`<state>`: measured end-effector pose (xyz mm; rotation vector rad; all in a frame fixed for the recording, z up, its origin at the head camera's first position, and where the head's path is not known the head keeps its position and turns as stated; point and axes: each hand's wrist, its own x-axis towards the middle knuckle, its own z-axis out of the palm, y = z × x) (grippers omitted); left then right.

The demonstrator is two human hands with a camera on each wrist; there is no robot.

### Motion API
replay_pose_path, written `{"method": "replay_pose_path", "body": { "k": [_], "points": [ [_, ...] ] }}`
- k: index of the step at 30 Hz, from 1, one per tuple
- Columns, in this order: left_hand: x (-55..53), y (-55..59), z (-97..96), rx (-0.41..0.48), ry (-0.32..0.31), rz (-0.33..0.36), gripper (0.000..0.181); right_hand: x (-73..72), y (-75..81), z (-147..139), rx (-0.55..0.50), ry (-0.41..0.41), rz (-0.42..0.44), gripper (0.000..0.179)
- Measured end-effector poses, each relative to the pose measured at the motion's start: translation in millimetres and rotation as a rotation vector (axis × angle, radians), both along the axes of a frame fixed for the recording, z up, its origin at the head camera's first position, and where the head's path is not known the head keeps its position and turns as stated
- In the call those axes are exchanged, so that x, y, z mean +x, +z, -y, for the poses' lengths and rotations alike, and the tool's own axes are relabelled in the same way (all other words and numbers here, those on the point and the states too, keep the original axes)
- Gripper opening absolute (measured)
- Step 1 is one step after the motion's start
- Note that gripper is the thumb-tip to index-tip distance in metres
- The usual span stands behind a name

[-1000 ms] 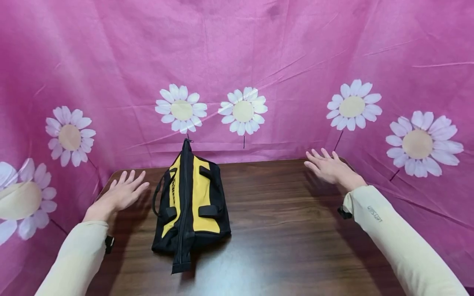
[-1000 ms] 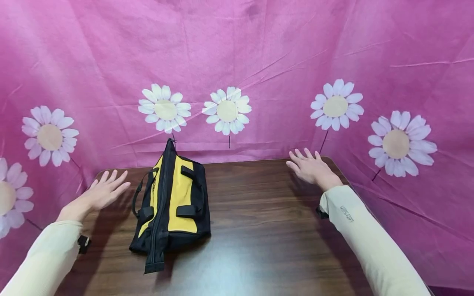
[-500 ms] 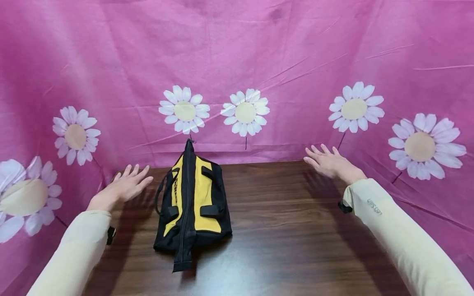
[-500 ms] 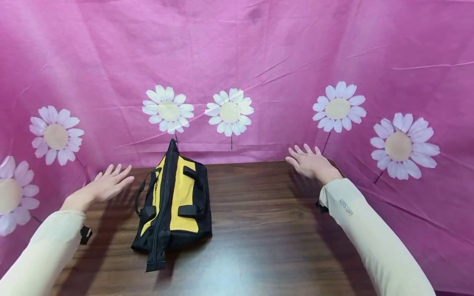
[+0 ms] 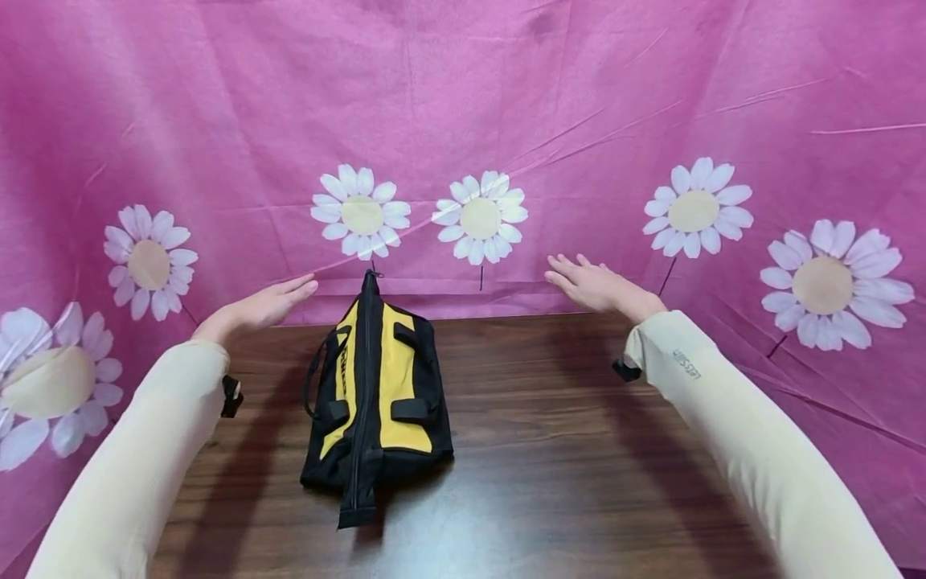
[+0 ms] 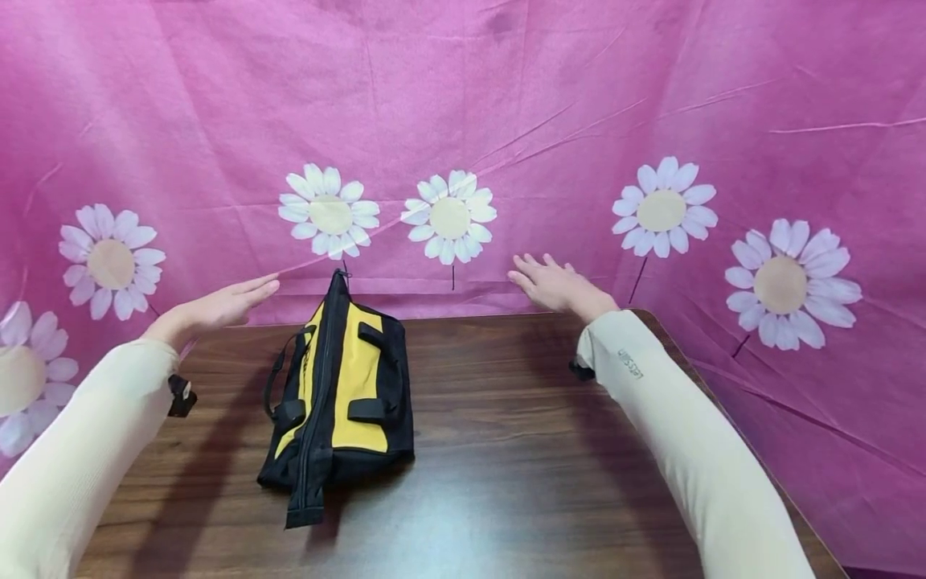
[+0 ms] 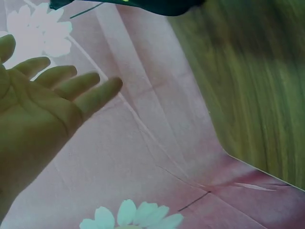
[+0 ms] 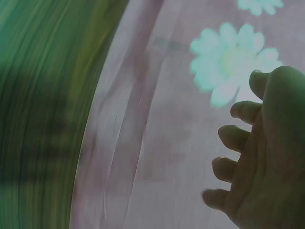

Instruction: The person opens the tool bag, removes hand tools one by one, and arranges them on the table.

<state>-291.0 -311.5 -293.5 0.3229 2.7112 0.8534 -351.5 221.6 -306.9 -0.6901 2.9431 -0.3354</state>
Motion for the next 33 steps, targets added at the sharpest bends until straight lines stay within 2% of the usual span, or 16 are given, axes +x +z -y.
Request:
{"method": "replay_pose_path", "body": {
  "k": [5,11,13,16,22,27,33],
  "points": [
    [-14.8,-0.5,-10.2,0.18,0.034,0.06,0.074,0.2,3.9,52.1,-0.161,0.053,0.038,0.063],
    [-37.2,-12.4,-24.1,0.291,0.04,0.086,0.065,-5.3,-2.2,119.4,-0.335,0.074,0.068,0.063],
    [-44.1,-18.1,-27.5,0.327,0.045,0.096,0.062,-7.1,-5.8,139.6,-0.443,0.058,0.135,0.061],
    [-48.4,-24.6,-30.7,0.39,0.064,0.107,0.06,-8.1,-9.1,167.5,-0.621,0.011,0.28,0.056],
    [-57.6,-29.7,-32.4,0.522,0.137,0.179,0.058,-13.3,-12.5,213.1,-0.899,-0.09,0.564,0.049],
    [-65.2,-29.1,-41.2,0.6,0.21,0.221,0.054,-16.0,-18.5,247.1,-1.04,-0.15,0.67,0.044],
    [-70.2,-33.2,-50.2,0.535,0.225,0.229,0.051,-18.6,-40.8,278.6,-1.19,-0.226,0.73,0.04]
  ]
}}
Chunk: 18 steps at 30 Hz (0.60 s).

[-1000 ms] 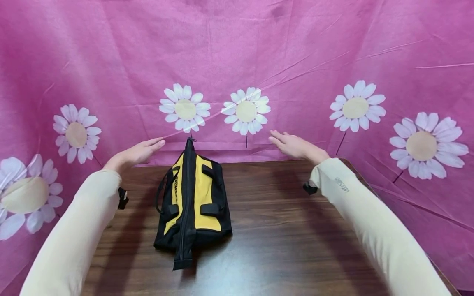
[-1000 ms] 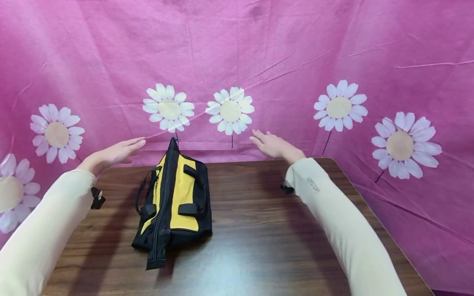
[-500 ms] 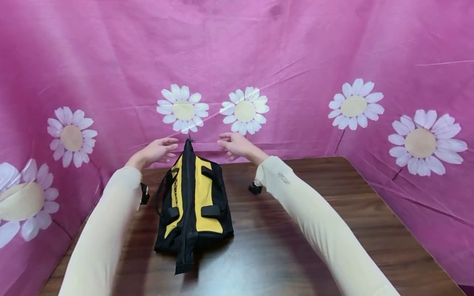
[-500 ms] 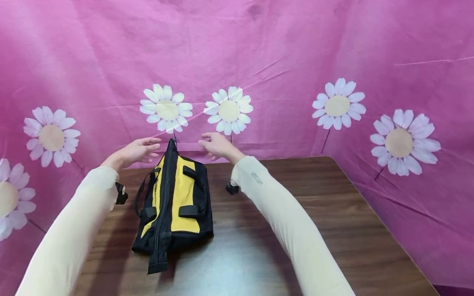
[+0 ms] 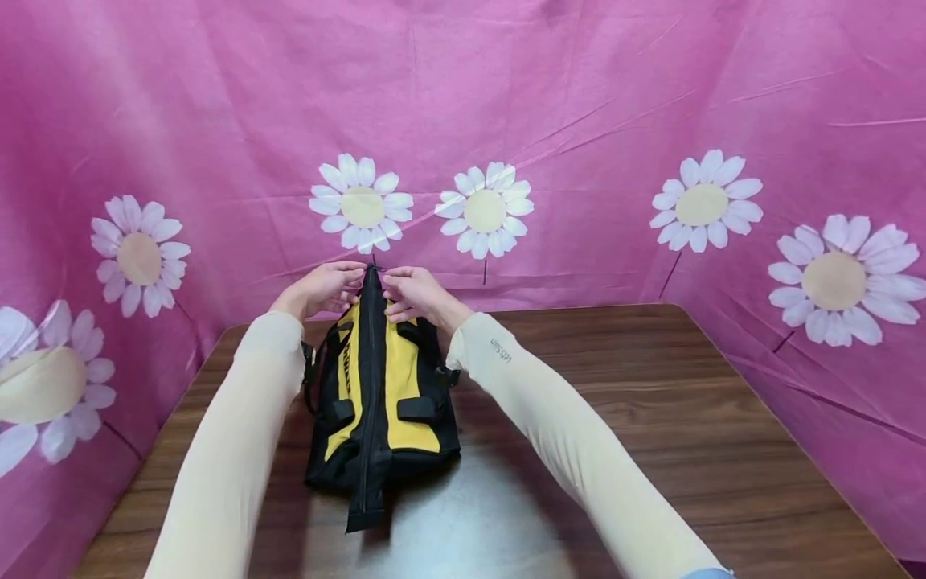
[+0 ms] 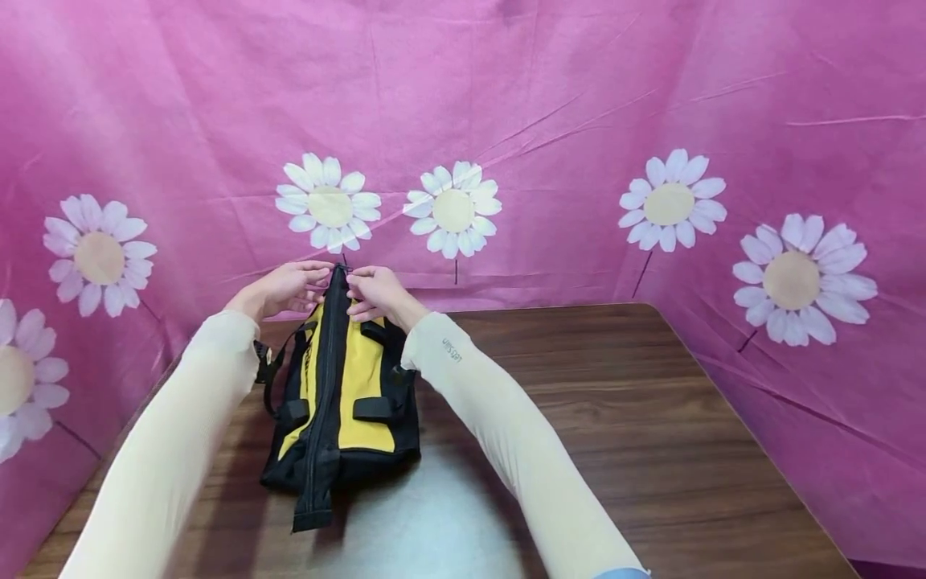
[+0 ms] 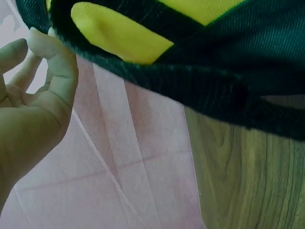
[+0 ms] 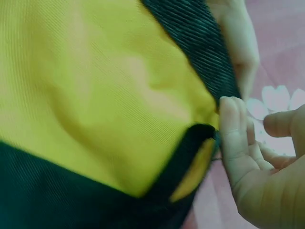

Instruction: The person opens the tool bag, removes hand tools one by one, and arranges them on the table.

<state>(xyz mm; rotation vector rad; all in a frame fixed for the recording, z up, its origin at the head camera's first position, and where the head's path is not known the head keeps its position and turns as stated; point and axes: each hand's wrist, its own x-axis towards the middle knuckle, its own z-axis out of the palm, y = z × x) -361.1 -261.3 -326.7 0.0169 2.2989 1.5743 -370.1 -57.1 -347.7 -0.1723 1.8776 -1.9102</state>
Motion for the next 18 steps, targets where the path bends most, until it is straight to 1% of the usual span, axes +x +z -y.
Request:
{"method": "replay_pose_path", "body": {
  "k": [3,7,10,13,18],
  "points": [
    [-2.4,-3.9,-5.1,-0.004,-0.006,0.01,0.051,1.0,-8.8,6.7,-0.055,-0.042,0.007,0.039],
    [-5.1,-2.0,-6.5,0.005,-0.011,0.034,0.053,0.1,-7.6,16.4,-0.106,-0.088,0.011,0.036],
    [-6.9,-1.3,-8.7,0.0,-0.01,0.047,0.052,-1.6,-4.3,21.5,-0.127,-0.122,0.031,0.034],
    [-8.5,-0.9,-11.0,-0.012,-0.001,0.042,0.052,-2.6,-1.3,26.2,-0.121,-0.165,0.024,0.031],
    [-8.0,0.8,-14.5,-0.033,0.009,0.038,0.051,-1.6,0.1,33.9,-0.07,-0.26,-0.014,0.018]
  ]
}}
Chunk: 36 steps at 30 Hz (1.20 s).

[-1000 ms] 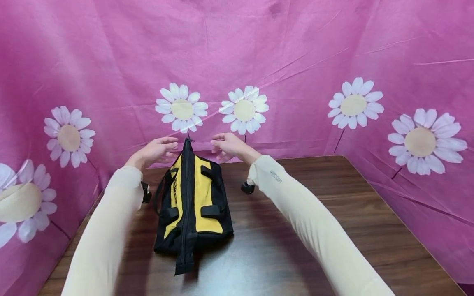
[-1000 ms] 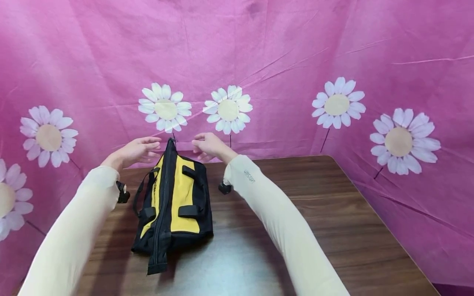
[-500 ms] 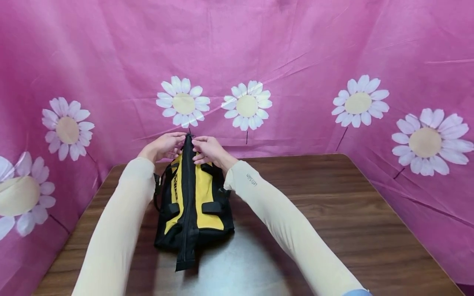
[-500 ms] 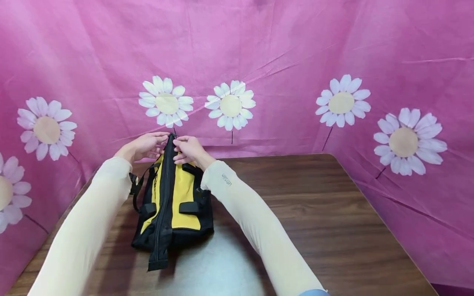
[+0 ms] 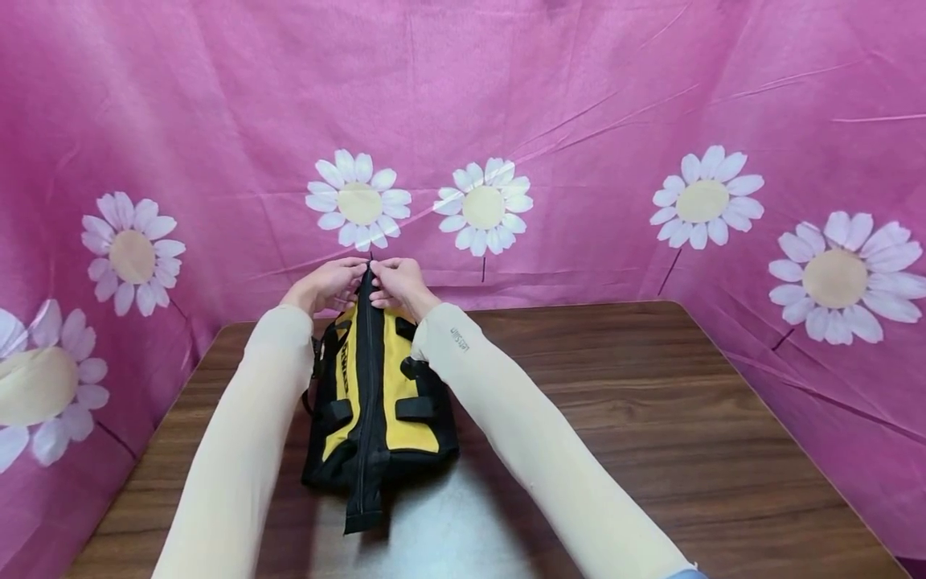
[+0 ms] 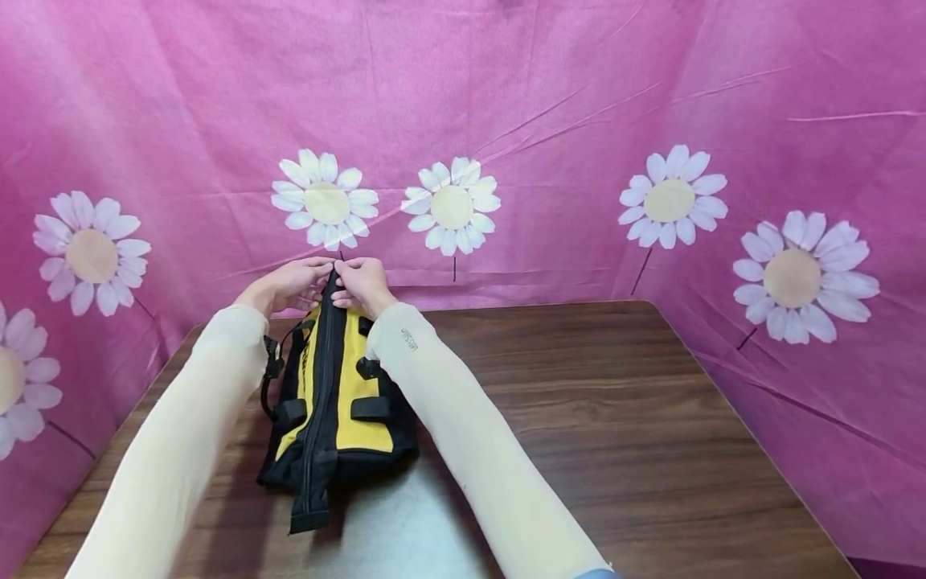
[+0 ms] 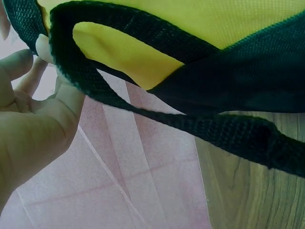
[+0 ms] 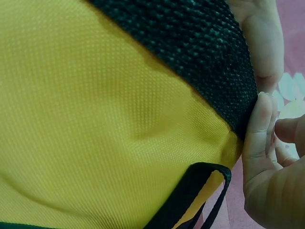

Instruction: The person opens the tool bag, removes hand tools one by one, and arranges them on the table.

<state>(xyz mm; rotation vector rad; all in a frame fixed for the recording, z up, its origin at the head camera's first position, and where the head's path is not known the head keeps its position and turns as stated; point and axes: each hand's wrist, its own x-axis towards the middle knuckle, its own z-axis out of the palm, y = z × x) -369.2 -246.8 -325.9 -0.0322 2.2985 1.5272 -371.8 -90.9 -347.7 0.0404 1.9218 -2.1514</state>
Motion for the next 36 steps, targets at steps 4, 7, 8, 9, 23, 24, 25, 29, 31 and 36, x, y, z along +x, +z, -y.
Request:
{"method": "replay_pose_path", "body": {
  "k": [4,7,8,9,23,24,25,29,31,36],
  "points": [
    [1.5,-0.3,-2.2,0.011,0.011,0.013,0.049,0.2,-1.2,3.4,0.0,-0.019,0.007,0.015],
    [1.4,-1.5,-2.7,0.021,0.019,0.017,0.049,-0.6,-2.1,2.9,-0.036,-0.013,0.026,0.022],
    [1.1,-2.0,-2.8,0.023,0.022,0.018,0.048,-1.2,-2.6,2.4,-0.048,-0.011,0.035,0.026],
    [0.7,-2.8,-2.7,0.024,0.024,0.017,0.048,-1.5,-2.9,1.7,-0.057,-0.008,0.041,0.029],
    [-2.6,-5.5,-1.4,0.021,0.024,0.011,0.048,-10.1,-9.6,-6.8,0.013,0.031,0.047,0.019],
    [-2.9,-5.7,-1.4,0.024,0.027,0.012,0.048,-10.0,-9.8,-6.7,0.018,0.029,0.044,0.016],
    [-3.6,-6.1,-1.0,0.027,0.025,0.012,0.048,-9.8,-9.8,-6.9,0.021,0.032,0.043,0.015],
    [-5.3,-8.0,-0.3,0.037,0.035,0.015,0.047,-10.5,-10.4,-7.6,0.011,0.05,0.047,0.016],
    [-5.9,-8.7,0.7,0.044,0.041,0.015,0.047,-11.4,-11.1,-7.1,0.007,0.056,0.047,0.017],
    [-6.5,-10.2,2.0,0.06,0.044,0.016,0.046,-14.1,-13.5,-3.8,0.025,0.055,0.04,0.017]
  ]
}}
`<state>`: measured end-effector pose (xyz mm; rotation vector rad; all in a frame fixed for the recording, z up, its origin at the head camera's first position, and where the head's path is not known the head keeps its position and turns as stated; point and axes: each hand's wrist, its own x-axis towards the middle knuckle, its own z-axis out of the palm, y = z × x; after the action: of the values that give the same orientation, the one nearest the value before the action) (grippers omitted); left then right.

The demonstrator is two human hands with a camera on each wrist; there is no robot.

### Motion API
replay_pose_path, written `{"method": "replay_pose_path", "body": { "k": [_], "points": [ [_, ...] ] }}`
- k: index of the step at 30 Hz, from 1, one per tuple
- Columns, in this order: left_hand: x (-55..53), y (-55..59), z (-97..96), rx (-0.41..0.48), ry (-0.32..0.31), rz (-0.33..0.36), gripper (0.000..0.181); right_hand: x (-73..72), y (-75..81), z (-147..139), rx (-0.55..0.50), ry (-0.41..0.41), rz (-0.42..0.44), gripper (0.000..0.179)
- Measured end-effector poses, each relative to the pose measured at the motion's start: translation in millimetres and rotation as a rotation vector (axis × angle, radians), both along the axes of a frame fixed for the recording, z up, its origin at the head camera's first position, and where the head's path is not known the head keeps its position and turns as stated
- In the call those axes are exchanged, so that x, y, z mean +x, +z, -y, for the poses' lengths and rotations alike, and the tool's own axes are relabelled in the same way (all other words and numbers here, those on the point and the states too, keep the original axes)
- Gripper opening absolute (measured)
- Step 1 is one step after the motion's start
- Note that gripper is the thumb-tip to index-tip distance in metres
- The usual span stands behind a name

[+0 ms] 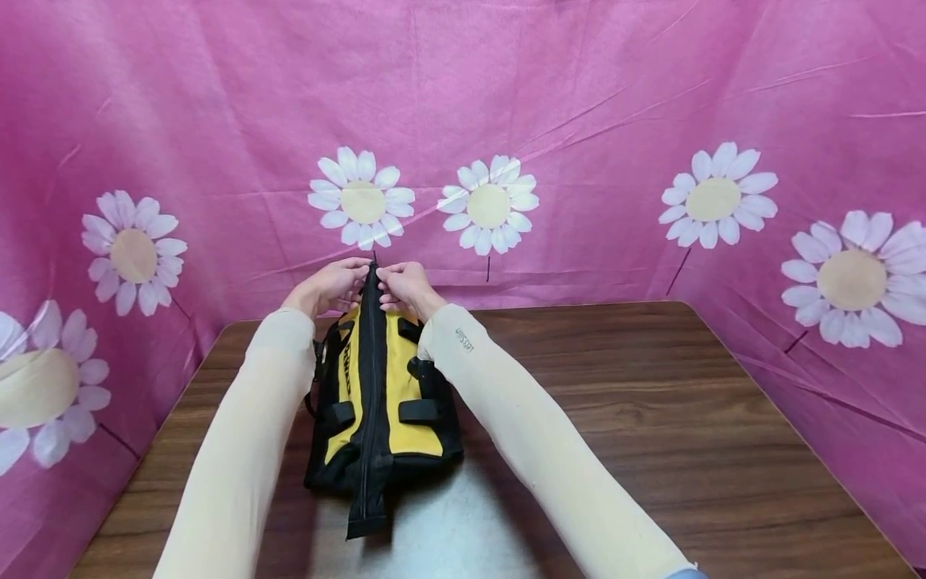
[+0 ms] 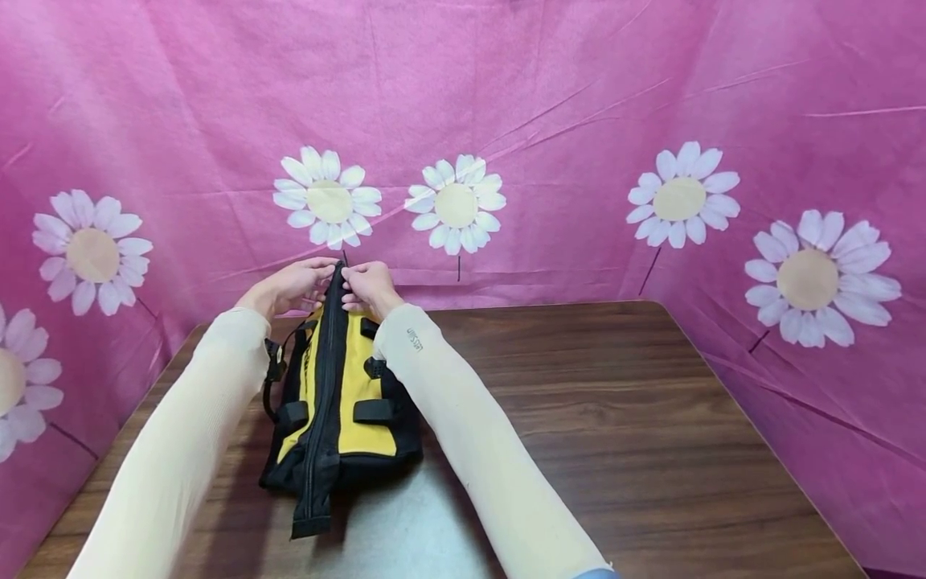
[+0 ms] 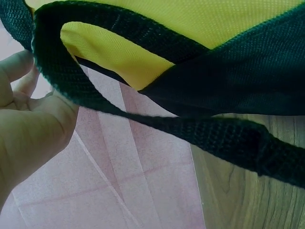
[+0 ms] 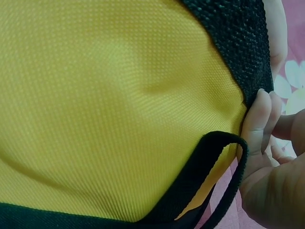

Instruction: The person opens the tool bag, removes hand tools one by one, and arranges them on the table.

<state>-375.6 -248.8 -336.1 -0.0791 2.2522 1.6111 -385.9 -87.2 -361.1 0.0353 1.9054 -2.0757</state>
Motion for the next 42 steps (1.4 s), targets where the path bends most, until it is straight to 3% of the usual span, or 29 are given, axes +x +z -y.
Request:
{"method": "replay_pose_path", "body": {
  "k": [9,18,23,29,33,36,40,42],
  "points": [
    [-2.5,-2.8,-1.3,0.044,-0.057,0.05,0.048,-3.9,-0.6,0.5,-0.078,0.077,0.097,0.029],
    [-9.2,-5.1,3.8,0.103,-0.011,0.067,0.021,-1.8,0.7,0.4,-0.114,0.143,0.114,0.016],
    [-12.4,-6.3,3.8,0.11,-0.008,0.057,0.019,-2.1,-0.8,0.8,-0.114,0.166,0.122,0.018],
    [-13.6,-3.8,1.5,0.114,0.02,0.044,0.019,0.9,0.3,3.5,-0.194,0.195,0.141,0.016],
    [-13.9,-1.5,1.4,0.119,0.056,0.042,0.02,7.3,1.3,2.7,-0.196,0.232,0.137,0.034],
    [-15.0,-0.8,1.1,0.133,0.066,0.041,0.021,12.6,2.3,0.3,-0.176,0.252,0.123,0.037],
    [-14.8,0.1,-1.0,0.127,0.038,0.036,0.02,17.6,4.6,-3.4,-0.177,0.24,0.135,0.026],
    [-13.2,0.4,-0.6,0.132,0.024,0.032,0.021,20.0,6.6,-4.7,-0.174,0.252,0.153,0.029]
  ]
}}
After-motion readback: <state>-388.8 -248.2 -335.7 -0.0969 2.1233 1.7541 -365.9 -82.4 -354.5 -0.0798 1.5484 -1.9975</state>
